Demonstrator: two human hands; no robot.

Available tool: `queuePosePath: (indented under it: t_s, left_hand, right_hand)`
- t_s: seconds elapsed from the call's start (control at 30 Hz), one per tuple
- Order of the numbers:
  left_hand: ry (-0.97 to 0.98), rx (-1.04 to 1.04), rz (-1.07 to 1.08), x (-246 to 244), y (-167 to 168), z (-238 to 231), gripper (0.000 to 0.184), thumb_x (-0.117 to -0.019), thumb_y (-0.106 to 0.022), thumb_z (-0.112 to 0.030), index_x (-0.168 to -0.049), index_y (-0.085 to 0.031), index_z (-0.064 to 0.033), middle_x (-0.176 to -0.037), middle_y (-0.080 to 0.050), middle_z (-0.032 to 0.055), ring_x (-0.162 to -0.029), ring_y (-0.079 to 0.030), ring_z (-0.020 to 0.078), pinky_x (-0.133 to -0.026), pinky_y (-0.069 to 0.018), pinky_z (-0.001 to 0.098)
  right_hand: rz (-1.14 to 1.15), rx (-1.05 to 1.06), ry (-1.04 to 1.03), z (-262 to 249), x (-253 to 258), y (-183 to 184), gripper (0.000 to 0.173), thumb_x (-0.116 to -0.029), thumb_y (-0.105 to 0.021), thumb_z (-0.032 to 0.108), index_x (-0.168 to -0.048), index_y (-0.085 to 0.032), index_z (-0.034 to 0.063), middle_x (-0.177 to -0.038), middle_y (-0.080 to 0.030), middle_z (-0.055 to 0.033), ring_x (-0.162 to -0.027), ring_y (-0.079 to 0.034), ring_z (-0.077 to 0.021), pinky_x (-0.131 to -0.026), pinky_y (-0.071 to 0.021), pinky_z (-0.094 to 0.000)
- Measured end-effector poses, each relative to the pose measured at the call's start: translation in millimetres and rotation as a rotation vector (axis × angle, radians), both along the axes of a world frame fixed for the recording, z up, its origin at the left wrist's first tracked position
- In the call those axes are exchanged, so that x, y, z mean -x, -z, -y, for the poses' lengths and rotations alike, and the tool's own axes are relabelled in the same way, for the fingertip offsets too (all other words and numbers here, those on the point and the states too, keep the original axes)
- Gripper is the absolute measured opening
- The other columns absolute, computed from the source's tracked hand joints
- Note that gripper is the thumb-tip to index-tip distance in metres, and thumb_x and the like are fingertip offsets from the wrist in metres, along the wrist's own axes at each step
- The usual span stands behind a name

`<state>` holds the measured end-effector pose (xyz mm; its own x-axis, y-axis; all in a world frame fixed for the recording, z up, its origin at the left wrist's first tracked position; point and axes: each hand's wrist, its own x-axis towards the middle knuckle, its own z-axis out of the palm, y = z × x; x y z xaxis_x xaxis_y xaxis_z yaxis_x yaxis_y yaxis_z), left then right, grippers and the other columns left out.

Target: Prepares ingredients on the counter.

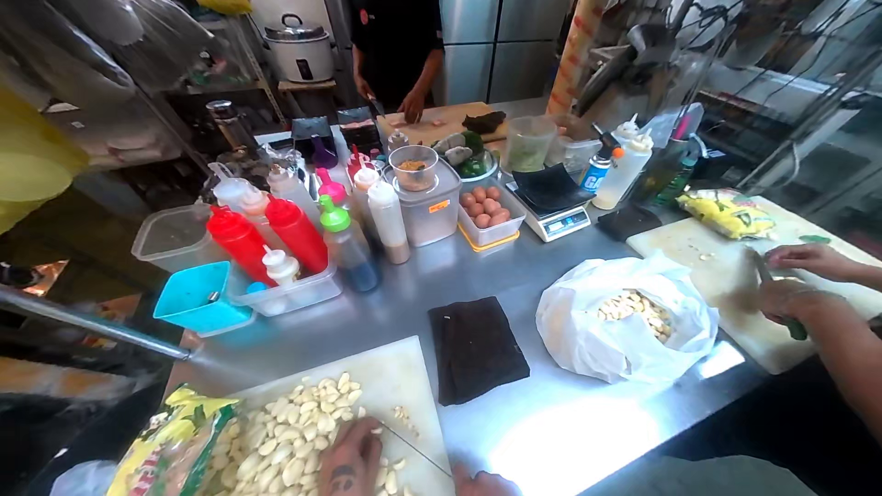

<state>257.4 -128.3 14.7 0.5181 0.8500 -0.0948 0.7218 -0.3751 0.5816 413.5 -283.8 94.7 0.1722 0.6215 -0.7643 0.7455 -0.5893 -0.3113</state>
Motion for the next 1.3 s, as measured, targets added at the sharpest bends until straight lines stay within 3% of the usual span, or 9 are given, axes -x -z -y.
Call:
queuePosePath:
  t_s: [0.13, 0.27, 0.47, 0.57, 0.63, 0.8, 1.07, 1.17, 1.3]
  left_hand:
    - [-0.076, 0.082, 0.077, 4.4, -6.8, 2.1, 0.032, -0.095, -0.057, -0.003, -0.124, -0.067, 0.002, -0.116, -0.069, 0.0205, -0.087, -0.071, 0.0278, -0.081, -0.0598, 0.0445]
    - [-0.16, 0.086, 0.038, -8.8, -5.8, 4.9, 0.028, -0.0987, -0.067, -0.026, -0.11, -0.072, -0.0001, -0.094, -0.073, 0.0143, -0.084, -0.072, 0.0259, -0.081, -0.0595, 0.0469]
    - [-0.154, 0.11, -0.019, -15.1, -9.7, -3.0, 0.021, -0.0932, -0.064, -0.008, -0.111, -0.073, 0.0006, -0.097, -0.074, 0.0161, -0.086, -0.072, 0.0279, -0.081, -0.0587, 0.048]
    - [-0.211, 0.101, -0.048, -22.8, -12.6, -2.8, 0.031, -0.097, -0.069, -0.031, -0.104, -0.073, -0.001, -0.088, -0.073, 0.0128, -0.082, -0.072, 0.0268, -0.079, -0.0577, 0.0501]
    - [-0.242, 0.108, -0.102, -28.2, -10.4, -3.9, 0.036, -0.0958, -0.071, -0.037, -0.102, -0.073, -0.0013, -0.086, -0.073, 0.0127, -0.083, -0.071, 0.028, -0.079, -0.0565, 0.0522]
    - [-0.086, 0.169, -0.16, -18.2, -17.0, -10.4, 0.023, -0.0912, -0.071, -0.013, -0.111, -0.075, -0.0016, -0.102, -0.074, 0.0165, -0.093, -0.072, 0.0292, -0.088, -0.0578, 0.0497]
    - [-0.024, 0.145, -0.22, -17.3, -26.5, -13.6, 0.017, -0.0934, -0.072, -0.011, -0.108, -0.077, -0.0032, -0.102, -0.076, 0.0159, -0.097, -0.073, 0.0282, -0.092, -0.0573, 0.0464]
    - [-0.003, 0.126, -0.191, -16.3, -23.5, -11.4, 0.017, -0.0924, -0.072, -0.008, -0.108, -0.077, -0.002, -0.103, -0.075, 0.017, -0.095, -0.073, 0.0289, -0.09, -0.0581, 0.0467]
    - [0.043, 0.234, -0.189, -5.6, -29.5, -12.2, 0.028, -0.0887, -0.067, 0.003, -0.116, -0.073, -0.0004, -0.115, -0.072, 0.0196, -0.106, -0.071, 0.0312, -0.096, -0.0572, 0.0466]
  right_hand:
    - [-0.023, 0.001, 0.016, -0.8, -5.3, -0.7, 0.038, -0.1127, -0.038, 0.023, -0.145, -0.049, 0.0053, -0.111, -0.07, -0.0266, -0.107, -0.07, -0.0463, -0.084, -0.0568, -0.0606]
    - [-0.027, 0.002, 0.011, 1.7, -11.1, -4.9, 0.037, -0.1132, -0.037, 0.024, -0.141, -0.051, 0.0044, -0.11, -0.07, -0.0267, -0.107, -0.07, -0.0457, -0.085, -0.0567, -0.0602]
    - [-0.044, 0.021, 0.007, -0.4, -18.4, -12.9, 0.038, -0.1135, -0.036, 0.025, -0.143, -0.05, 0.0051, -0.112, -0.07, -0.0262, -0.108, -0.07, -0.0453, -0.086, -0.0563, -0.06]
    - [-0.049, 0.019, 0.017, 0.5, -20.6, -11.6, 0.037, -0.1133, -0.036, 0.025, -0.14, -0.051, 0.0051, -0.109, -0.07, -0.0257, -0.106, -0.07, -0.045, -0.085, -0.0568, -0.0598]
    - [-0.046, 0.018, 0.021, -0.4, -20.8, -9.9, 0.037, -0.1133, -0.035, 0.026, -0.141, -0.05, 0.0053, -0.108, -0.07, -0.0254, -0.106, -0.07, -0.0446, -0.084, -0.057, -0.0592]
    - [-0.064, 0.016, 0.032, 0.0, -23.3, -11.5, 0.037, -0.1135, -0.035, 0.027, -0.14, -0.05, 0.0054, -0.109, -0.07, -0.0252, -0.106, -0.07, -0.0444, -0.085, -0.0569, -0.0591]
    - [-0.08, 0.0, -0.038, 1.3, -16.9, -17.6, 0.036, -0.1131, -0.036, 0.022, -0.14, -0.051, 0.0034, -0.108, -0.069, -0.0261, -0.104, -0.07, -0.0456, -0.083, -0.0569, -0.0593]
    - [-0.093, 0.02, 0.001, -2.8, -11.0, -0.5, 0.04, -0.1128, -0.037, 0.02, -0.149, -0.045, 0.0064, -0.112, -0.069, -0.0271, -0.107, -0.07, -0.0466, -0.085, -0.0566, -0.0607]
    - [-0.097, 0.004, 0.024, -4.5, -10.9, 5.1, 0.041, -0.1125, -0.039, 0.023, -0.149, -0.046, 0.0057, -0.114, -0.069, -0.0274, -0.109, -0.069, -0.0467, -0.086, -0.056, -0.0614]
